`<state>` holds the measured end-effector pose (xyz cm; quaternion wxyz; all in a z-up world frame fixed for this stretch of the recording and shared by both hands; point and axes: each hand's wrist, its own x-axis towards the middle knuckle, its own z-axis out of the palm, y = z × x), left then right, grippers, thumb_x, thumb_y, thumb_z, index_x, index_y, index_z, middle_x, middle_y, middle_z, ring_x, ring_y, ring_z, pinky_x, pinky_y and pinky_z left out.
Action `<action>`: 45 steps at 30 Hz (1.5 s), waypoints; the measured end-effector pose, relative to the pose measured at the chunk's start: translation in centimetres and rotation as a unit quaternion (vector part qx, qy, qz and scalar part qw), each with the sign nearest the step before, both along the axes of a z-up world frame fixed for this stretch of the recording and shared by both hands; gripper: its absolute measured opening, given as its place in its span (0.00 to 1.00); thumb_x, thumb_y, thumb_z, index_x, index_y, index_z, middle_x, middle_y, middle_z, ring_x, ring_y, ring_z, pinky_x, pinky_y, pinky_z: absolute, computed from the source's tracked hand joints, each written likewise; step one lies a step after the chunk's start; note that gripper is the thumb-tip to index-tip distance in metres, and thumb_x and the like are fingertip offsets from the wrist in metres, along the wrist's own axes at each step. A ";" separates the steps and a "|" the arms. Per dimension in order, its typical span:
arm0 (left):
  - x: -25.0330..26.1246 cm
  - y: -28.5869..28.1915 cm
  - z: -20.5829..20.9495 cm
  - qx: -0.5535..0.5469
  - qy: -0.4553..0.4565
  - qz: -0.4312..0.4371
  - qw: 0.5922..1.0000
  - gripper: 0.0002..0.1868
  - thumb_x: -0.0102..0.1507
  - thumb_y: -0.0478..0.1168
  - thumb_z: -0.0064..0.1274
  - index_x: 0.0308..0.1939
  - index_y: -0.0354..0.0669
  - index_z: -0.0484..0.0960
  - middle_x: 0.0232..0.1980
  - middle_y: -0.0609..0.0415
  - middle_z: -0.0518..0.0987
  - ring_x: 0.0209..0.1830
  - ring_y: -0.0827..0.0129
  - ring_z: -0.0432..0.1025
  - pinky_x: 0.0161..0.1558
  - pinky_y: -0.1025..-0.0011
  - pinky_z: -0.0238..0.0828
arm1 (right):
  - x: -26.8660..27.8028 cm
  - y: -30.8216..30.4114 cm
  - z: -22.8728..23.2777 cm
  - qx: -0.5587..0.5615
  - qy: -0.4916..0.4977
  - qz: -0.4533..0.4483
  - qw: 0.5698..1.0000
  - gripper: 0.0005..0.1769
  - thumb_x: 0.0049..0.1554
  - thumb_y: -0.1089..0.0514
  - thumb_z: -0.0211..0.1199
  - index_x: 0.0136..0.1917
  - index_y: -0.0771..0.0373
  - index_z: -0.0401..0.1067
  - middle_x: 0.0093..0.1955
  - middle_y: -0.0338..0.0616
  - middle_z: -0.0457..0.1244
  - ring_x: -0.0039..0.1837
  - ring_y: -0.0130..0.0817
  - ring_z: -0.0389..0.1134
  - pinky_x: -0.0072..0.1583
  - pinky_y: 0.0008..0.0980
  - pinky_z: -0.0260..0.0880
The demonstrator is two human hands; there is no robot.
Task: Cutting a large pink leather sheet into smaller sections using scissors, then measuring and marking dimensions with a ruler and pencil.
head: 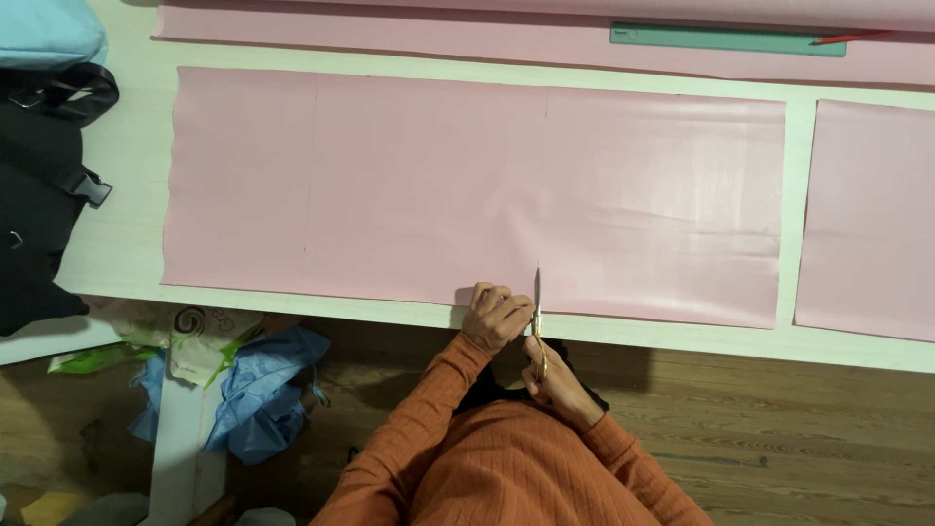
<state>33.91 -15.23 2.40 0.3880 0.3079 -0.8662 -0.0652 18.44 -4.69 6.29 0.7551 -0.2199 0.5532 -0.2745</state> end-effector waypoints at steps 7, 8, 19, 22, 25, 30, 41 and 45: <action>-0.1 0.0 -0.4 0.011 0.003 -0.009 1.000 0.08 0.58 0.41 0.68 0.40 0.48 0.87 0.45 0.67 0.81 0.44 0.71 0.68 0.50 0.66 0.61 | 0.2 -0.2 0.7 0.014 0.003 -0.010 1.000 0.26 0.61 0.28 0.46 0.45 0.52 0.57 0.21 0.36 0.52 0.22 0.23 0.42 0.26 0.26 0.40; -0.2 0.1 -0.7 0.007 0.004 0.000 1.000 0.07 0.58 0.40 0.67 0.39 0.48 0.87 0.45 0.68 0.82 0.44 0.71 0.68 0.50 0.66 0.62 | 0.2 -0.2 0.6 0.013 0.005 -0.011 1.000 0.27 0.61 0.27 0.46 0.45 0.52 0.57 0.22 0.36 0.52 0.22 0.23 0.42 0.26 0.26 0.40; -0.1 0.1 -0.3 -0.010 0.004 0.011 1.000 0.06 0.58 0.41 0.66 0.37 0.46 0.87 0.43 0.68 0.81 0.42 0.70 0.67 0.49 0.67 0.61 | 0.3 -0.4 1.5 0.024 0.022 -0.013 0.999 0.32 0.58 0.23 0.45 0.47 0.54 0.61 0.22 0.33 0.49 0.23 0.22 0.43 0.27 0.25 0.40; 0.0 0.0 -0.1 -0.014 -0.002 0.005 1.000 0.06 0.59 0.40 0.66 0.38 0.47 0.87 0.42 0.67 0.81 0.42 0.71 0.67 0.49 0.67 0.61 | 0.5 -0.7 2.1 0.023 0.016 -0.028 0.999 0.32 0.58 0.23 0.46 0.44 0.54 0.57 0.22 0.34 0.50 0.23 0.22 0.43 0.27 0.25 0.41; 0.0 0.1 0.0 -0.008 0.011 0.010 1.000 0.08 0.58 0.41 0.66 0.40 0.47 0.88 0.43 0.68 0.82 0.42 0.72 0.67 0.49 0.67 0.61 | 0.5 -0.8 1.9 0.009 0.020 -0.019 1.000 0.32 0.58 0.23 0.45 0.44 0.54 0.57 0.22 0.33 0.50 0.23 0.21 0.43 0.27 0.24 0.40; 0.0 0.3 -0.6 -0.001 0.004 0.004 1.000 0.08 0.60 0.42 0.66 0.42 0.46 0.89 0.43 0.68 0.82 0.43 0.73 0.68 0.50 0.67 0.61 | 0.2 -0.6 1.2 0.008 0.018 -0.021 1.000 0.29 0.59 0.25 0.46 0.45 0.53 0.58 0.22 0.33 0.51 0.23 0.22 0.44 0.27 0.25 0.42; 0.1 0.2 -1.1 -0.010 0.000 0.004 1.000 0.08 0.61 0.42 0.65 0.41 0.44 0.89 0.42 0.65 0.84 0.42 0.73 0.69 0.48 0.67 0.62 | -0.4 -0.5 -0.3 -0.015 -0.003 -0.007 1.000 0.23 0.64 0.33 0.45 0.45 0.53 0.57 0.21 0.33 0.53 0.22 0.21 0.45 0.25 0.24 0.43; 0.1 0.4 -1.9 -0.008 -0.002 -0.001 1.000 0.09 0.62 0.42 0.64 0.43 0.44 0.89 0.43 0.65 0.84 0.42 0.72 0.68 0.49 0.67 0.61 | -0.2 -1.1 0.7 -0.019 -0.002 -0.008 1.000 0.23 0.65 0.34 0.46 0.53 0.56 0.61 0.21 0.33 0.53 0.21 0.22 0.46 0.26 0.24 0.46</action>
